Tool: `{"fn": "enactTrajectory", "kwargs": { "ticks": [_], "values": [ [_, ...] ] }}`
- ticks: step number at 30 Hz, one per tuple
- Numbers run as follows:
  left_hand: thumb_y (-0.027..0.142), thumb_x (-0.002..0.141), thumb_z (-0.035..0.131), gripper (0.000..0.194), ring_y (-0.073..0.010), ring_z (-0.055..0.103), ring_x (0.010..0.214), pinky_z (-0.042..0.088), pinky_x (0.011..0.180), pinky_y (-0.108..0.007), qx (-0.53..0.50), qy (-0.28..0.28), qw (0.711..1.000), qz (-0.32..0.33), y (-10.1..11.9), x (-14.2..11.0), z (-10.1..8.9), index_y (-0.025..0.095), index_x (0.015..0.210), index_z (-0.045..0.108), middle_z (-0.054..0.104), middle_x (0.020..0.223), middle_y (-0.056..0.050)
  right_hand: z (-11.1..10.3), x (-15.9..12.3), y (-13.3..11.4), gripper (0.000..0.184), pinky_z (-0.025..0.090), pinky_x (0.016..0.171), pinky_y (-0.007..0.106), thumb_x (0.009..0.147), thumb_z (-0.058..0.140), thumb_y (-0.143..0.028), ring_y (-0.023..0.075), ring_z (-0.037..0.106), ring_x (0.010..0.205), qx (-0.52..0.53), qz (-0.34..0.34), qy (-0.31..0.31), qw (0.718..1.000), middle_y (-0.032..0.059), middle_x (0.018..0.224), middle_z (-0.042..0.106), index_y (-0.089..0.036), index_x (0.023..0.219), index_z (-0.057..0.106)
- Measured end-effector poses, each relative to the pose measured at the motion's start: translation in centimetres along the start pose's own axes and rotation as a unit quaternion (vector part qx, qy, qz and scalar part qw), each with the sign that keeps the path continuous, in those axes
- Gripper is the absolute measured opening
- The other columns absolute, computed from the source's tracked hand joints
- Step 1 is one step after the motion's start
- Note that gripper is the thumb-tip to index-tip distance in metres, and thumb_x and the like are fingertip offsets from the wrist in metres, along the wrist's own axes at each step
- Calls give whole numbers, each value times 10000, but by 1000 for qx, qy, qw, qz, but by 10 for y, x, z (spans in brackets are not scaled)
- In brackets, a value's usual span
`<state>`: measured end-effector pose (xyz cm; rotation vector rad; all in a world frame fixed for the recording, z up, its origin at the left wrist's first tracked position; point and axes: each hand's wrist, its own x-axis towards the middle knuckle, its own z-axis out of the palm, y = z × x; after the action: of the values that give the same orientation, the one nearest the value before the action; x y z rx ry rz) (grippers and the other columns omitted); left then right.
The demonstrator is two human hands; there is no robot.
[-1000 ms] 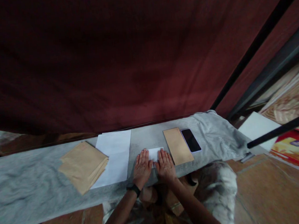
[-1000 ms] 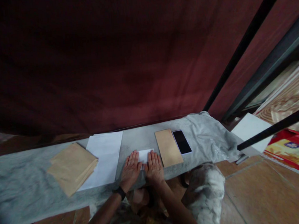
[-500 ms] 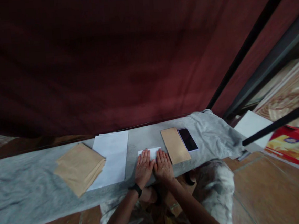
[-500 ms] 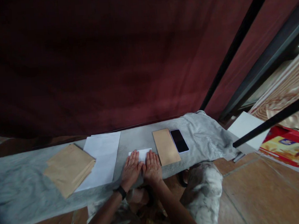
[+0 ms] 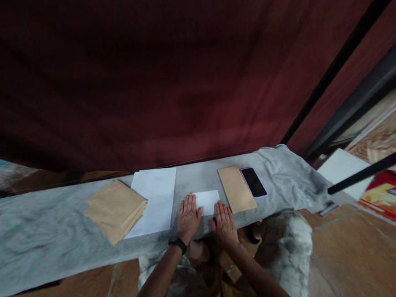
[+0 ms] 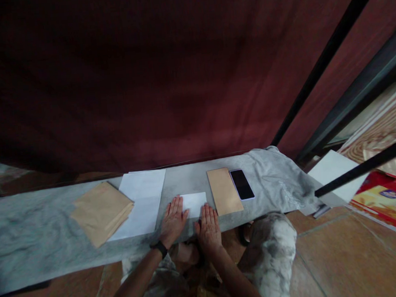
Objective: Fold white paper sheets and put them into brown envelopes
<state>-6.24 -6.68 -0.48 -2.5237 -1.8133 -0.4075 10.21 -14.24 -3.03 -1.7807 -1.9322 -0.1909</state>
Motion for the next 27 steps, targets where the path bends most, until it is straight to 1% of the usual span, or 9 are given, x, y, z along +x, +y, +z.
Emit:
{"fn": "enactTrajectory", "kwargs": {
  "ticks": [3,5,8,11,14,17,20,23,27],
  "values": [
    [358,1010,330,562,-278,303,1486,241,1215,-520,-10,6,1000,-1,10,2,-2,84,1496,394,409,1552,-175,-4,-6,-2,613,336,1163,493,1021,392,-325,302,382,1436,-1,-7,-9,1000,203,1557,385,-66,1560,257],
    [327,1016,316,536,-255,308,1484,225,1227,-511,-36,-7,999,40,24,5,-2,106,1498,397,410,1558,-151,-5,-7,-3,594,337,1162,502,1014,393,-299,308,367,1443,-6,-6,-11,1000,202,1561,379,-64,1549,288],
    [350,1031,305,510,-212,330,1474,257,1225,-462,-81,-53,989,116,48,10,1,162,1490,420,423,1561,-99,-7,-7,-4,585,336,1160,519,993,390,-242,320,346,1451,-6,-11,-13,1000,214,1561,373,-43,1537,307],
    [378,1043,284,508,-209,314,1481,257,1222,-458,-93,-69,985,128,60,15,3,168,1481,434,405,1573,-89,-7,-7,-3,601,335,1158,531,981,387,-213,324,336,1454,-3,-27,-12,1000,235,1545,390,-22,1541,281],
    [376,1043,277,512,-205,299,1487,230,1230,-454,-86,-60,987,126,52,17,5,167,1489,418,387,1584,-85,-8,-7,0,594,344,1154,517,997,384,-221,305,346,1451,-1,-29,-10,1000,220,1550,391,-50,1553,262],
    [362,1031,305,528,-212,283,1494,215,1234,-450,-63,-46,991,107,33,16,4,137,1500,393,362,1594,-106,-9,-7,2,560,346,1155,489,1015,387,-257,294,358,1448,3,-22,-25,999,193,1564,380,-78,1540,314],
    [348,1021,318,547,-221,268,1501,214,1233,-458,-42,-33,995,85,15,12,3,116,1515,359,366,1590,-124,-10,-2,0,531,344,1152,492,1023,367,-272,296,386,1432,11,1,-34,999,190,1539,422,-77,1518,366],
    [347,1018,314,557,-225,264,1502,210,1233,-464,-30,-32,996,73,7,9,2,118,1526,338,382,1581,-126,-5,13,-5,516,337,1157,483,1026,354,-264,286,412,1418,29,15,-35,999,186,1511,464,-72,1502,399],
    [243,991,316,557,-219,252,1506,188,1238,-458,-23,-41,996,81,6,8,3,124,1536,322,367,1591,-114,8,40,-11,509,335,1158,457,1042,337,-322,275,399,1428,45,-6,-58,997,169,1497,487,-78,1473,453]
  ]
}}
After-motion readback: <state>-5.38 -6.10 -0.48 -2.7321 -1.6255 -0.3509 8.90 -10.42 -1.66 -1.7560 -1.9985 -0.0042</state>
